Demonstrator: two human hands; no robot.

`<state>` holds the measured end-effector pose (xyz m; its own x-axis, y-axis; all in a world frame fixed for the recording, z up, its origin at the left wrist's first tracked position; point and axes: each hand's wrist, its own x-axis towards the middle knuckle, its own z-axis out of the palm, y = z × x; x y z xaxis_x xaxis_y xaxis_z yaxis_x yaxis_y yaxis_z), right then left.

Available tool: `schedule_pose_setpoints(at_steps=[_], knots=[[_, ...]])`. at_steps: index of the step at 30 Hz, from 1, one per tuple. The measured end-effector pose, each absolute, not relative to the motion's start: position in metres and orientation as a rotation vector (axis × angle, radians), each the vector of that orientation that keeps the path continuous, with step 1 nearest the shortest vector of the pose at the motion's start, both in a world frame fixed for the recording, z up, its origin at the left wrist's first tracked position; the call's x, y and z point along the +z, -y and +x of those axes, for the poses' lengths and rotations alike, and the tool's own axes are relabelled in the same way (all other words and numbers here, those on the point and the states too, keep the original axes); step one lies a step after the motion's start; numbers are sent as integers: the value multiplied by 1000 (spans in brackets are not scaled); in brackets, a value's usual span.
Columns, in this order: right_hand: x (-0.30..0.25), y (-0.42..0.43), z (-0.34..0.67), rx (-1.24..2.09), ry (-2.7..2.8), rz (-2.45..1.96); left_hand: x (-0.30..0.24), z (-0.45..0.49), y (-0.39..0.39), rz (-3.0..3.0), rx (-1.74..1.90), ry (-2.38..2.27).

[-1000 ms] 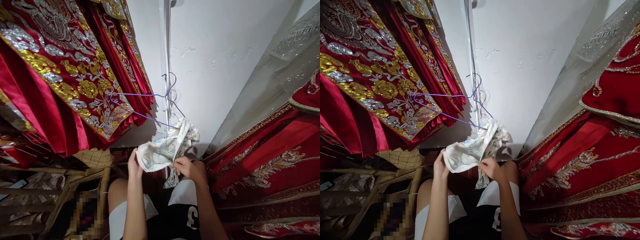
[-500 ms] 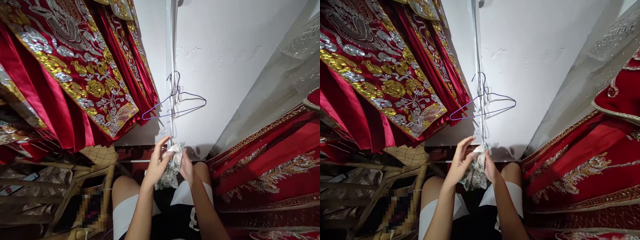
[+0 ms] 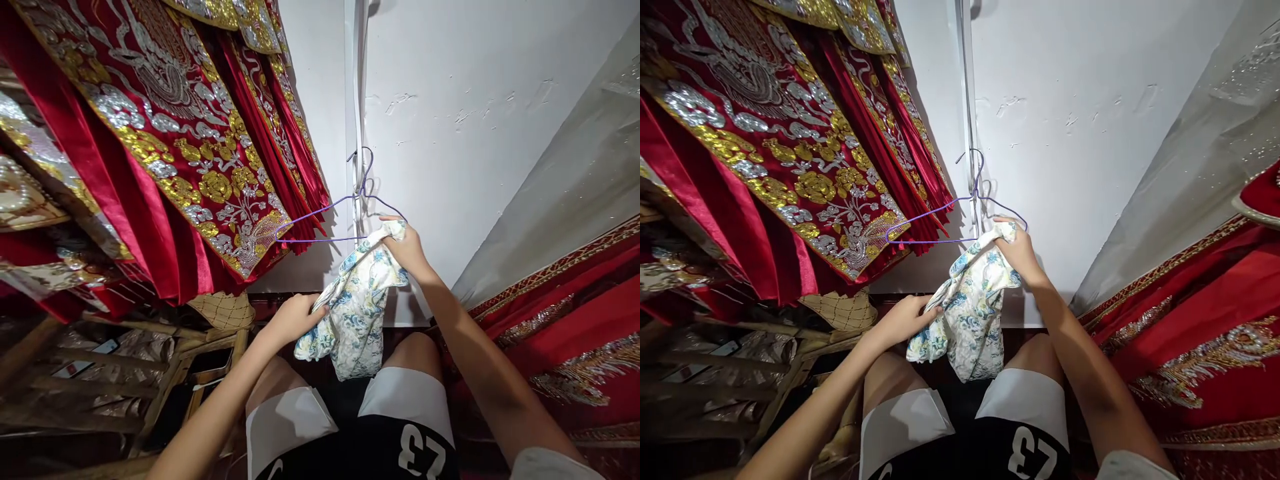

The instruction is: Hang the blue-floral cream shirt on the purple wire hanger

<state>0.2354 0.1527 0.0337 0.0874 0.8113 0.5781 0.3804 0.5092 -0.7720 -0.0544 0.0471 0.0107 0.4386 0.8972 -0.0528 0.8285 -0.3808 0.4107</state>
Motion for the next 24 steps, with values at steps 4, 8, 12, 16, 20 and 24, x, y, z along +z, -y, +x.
schedule_pose_setpoints(at_steps=[4, 8, 12, 16, 20, 24], knots=[[17, -182, 228, 530, 1685, -1293, 20, -64, -56, 2378, -241, -1613], [3, -174, 245, 478, 1671, -1447, 19, -82, -64, 2365, -315, -1708], [9, -145, 275, 378, 1590, -1503, 37, -95, -79, 2586, 168, -1730], [31, -123, 293, 331, 1548, -1550, 63, -95, -105, 2614, 538, -1568], [43, -111, 294, 375, 1556, -1554, 70, -87, -126, 2516, 381, -1473], [38, -105, 286, 452, 1522, -1522, 70, -77, -125, 2647, 603, -1433]])
